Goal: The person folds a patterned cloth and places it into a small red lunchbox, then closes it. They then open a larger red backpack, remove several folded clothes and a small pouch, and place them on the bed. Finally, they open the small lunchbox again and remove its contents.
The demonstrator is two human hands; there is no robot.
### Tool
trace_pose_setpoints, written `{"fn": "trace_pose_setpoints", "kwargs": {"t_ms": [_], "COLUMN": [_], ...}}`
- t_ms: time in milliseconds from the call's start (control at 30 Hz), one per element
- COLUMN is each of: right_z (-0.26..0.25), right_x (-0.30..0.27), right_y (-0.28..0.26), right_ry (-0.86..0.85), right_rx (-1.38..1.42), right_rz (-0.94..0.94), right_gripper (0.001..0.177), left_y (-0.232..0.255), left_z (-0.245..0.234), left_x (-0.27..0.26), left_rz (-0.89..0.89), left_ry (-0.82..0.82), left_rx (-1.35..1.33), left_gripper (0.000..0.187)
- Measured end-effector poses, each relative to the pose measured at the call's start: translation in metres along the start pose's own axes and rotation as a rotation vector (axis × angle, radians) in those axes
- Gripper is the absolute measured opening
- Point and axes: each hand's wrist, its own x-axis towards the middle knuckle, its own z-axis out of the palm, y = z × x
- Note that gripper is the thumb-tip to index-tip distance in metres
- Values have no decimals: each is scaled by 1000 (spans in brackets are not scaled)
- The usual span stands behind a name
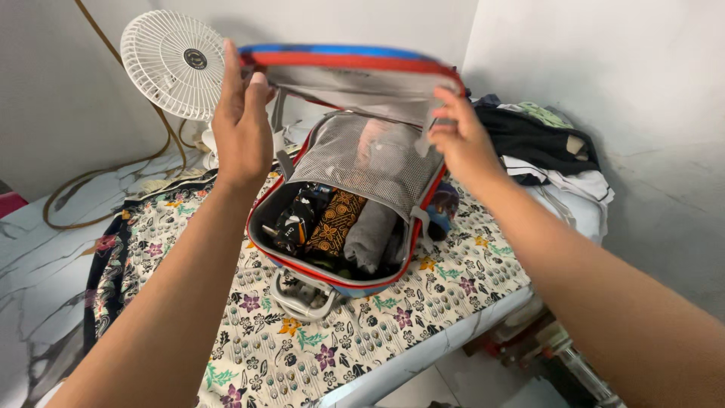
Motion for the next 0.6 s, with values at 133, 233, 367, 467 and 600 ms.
{"fn": "trace_pose_setpoints", "kwargs": {"t_ms": [133, 233, 367, 467, 600], "right_z": [-30, -33, -31, -29, -27], "right_x": [36, 46, 50, 47, 52], "right_y": [-16, -18, -19, -13, -12], "right_ry": [73, 66, 79, 86, 83], "right_rx": [-111, -126, -118, -100, -108], "right_rz": [46, 46, 36, 15, 5], "right_gripper": [57, 53, 55, 58, 64], "left_y": [-7, -24, -54, -89, -138], "left_z": [-13, -26, -47, -60, -64], "left_x": [-11, -40, -78, -90, -67], "left_rz": [-143, -333, -686, -771, -728], "left_ry": [91, 177, 165, 55, -115], "left_rx": [214, 320, 638, 774, 923], "left_gripper": [65, 56, 50, 53, 73]}}
